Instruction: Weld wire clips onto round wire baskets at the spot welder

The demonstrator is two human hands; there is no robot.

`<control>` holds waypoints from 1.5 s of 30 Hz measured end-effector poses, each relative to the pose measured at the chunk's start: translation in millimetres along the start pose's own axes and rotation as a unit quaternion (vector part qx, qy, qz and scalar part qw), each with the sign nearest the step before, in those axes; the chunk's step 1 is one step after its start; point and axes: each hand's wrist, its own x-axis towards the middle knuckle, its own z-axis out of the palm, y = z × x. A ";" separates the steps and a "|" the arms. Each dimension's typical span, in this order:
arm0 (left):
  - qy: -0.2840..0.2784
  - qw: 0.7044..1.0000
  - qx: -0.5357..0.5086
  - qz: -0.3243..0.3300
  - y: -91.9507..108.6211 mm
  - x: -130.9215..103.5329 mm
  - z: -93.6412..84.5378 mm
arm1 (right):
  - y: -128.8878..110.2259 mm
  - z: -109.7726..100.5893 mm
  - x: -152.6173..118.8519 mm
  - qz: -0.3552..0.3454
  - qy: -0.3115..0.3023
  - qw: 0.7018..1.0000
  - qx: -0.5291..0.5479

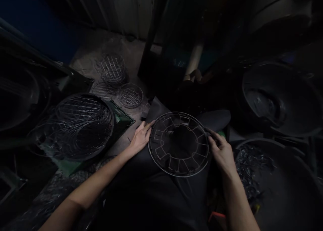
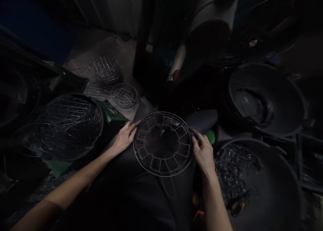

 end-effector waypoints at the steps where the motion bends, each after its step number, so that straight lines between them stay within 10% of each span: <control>1: 0.002 1.000 -0.002 -0.001 -0.8 -0.3 1.8 | 2.3 -1.2 0.9 0.001 -0.008 1.000 -0.002; 8: 0.030 0.998 -0.063 0.003 -11.0 3.7 6.9 | 6.5 -10.4 5.4 0.033 -0.081 0.990 0.110; 19: -0.074 0.960 -0.264 -0.058 -3.6 8.9 -16.1 | 8.8 -22.0 -12.2 0.178 -0.122 0.929 0.301; 26: -0.133 0.968 -0.201 -0.067 1.3 -16.6 -37.1 | 5.7 -30.4 -60.8 0.179 -0.158 0.928 0.287; 31: -0.235 0.919 -0.305 -0.082 15.4 4.7 -47.6 | 5.6 -35.9 -65.9 0.143 -0.156 0.946 0.246; 40: -0.216 0.944 -0.245 -0.047 34.9 34.8 -34.7 | 1.6 -38.2 -73.3 0.113 -0.139 0.970 0.165; 45: -0.231 0.885 -0.394 -0.096 32.0 28.8 -22.1 | 5.4 -29.7 -73.0 0.138 -0.134 0.963 0.188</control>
